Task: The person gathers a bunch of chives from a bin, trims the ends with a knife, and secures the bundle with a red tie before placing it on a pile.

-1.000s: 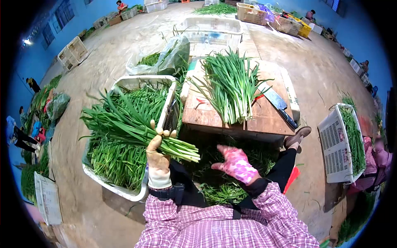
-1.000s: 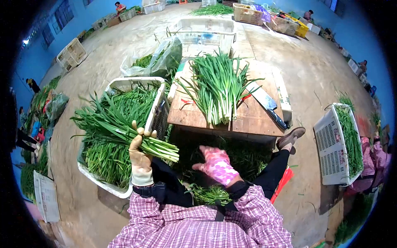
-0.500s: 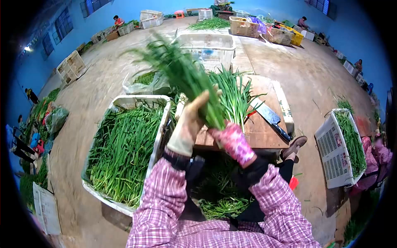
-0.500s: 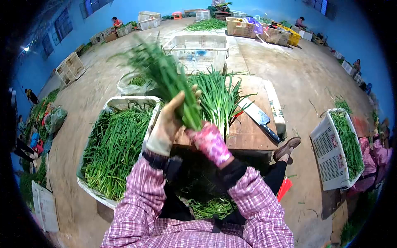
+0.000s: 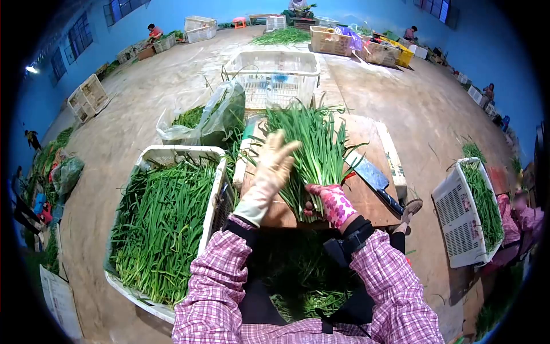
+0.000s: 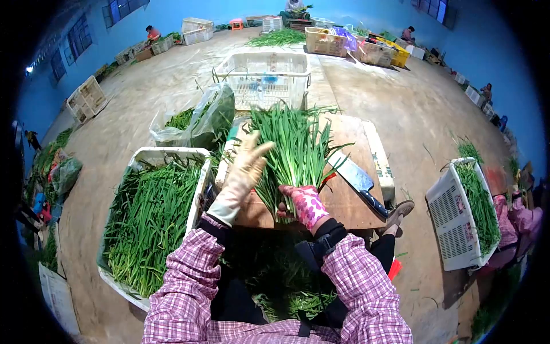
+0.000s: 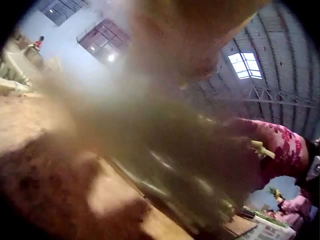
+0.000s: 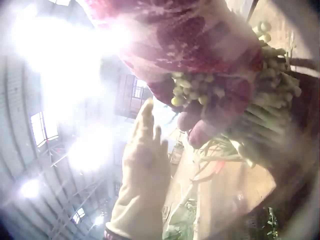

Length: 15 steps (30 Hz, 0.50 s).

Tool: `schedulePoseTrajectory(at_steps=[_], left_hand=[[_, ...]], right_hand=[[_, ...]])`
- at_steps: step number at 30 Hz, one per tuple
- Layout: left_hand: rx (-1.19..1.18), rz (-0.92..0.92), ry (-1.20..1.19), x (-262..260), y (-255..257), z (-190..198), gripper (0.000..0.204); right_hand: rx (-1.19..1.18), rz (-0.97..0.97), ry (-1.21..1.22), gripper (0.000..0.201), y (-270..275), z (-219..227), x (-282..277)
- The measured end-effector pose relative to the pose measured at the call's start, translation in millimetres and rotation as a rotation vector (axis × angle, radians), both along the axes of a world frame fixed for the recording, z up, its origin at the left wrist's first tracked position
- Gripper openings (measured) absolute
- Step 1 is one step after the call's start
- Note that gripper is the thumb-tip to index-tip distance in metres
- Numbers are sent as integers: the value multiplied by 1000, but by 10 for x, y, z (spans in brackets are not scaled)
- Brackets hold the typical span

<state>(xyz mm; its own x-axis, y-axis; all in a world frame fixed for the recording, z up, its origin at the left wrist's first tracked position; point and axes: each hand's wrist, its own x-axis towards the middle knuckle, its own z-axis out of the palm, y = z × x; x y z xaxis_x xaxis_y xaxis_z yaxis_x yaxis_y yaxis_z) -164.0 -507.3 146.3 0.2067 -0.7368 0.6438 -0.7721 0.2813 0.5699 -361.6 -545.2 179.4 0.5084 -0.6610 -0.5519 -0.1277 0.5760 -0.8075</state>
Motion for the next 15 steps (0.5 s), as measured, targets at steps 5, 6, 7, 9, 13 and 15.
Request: schedulePoseTrajectory(at_steps=[5, 6, 7, 9, 13, 15], left_hand=[[203, -270, -200, -351, -370, -90, 40], [276, -297, -194, -341, -417, -212, 42], [290, -295, -178, -349, -413, -281, 43], [267, -273, -136, -352, -404, -373, 43], [183, -239, -172, -366, -359, -415, 37], [193, -230, -172, -379, -362, -406, 33]], right_hand=[[-101, 173, -156, 20, -81, -289, -82], [99, 106, -122, 23, 5, -147, -140], [81, 107, -140, 25, 103, -111, -252], [53, 281, -228, 29, 201, -75, -658], [-1131, 541, 571, 24, 150, 151, -974], [-1082, 252, 500, 19, 69, 171, -925]])
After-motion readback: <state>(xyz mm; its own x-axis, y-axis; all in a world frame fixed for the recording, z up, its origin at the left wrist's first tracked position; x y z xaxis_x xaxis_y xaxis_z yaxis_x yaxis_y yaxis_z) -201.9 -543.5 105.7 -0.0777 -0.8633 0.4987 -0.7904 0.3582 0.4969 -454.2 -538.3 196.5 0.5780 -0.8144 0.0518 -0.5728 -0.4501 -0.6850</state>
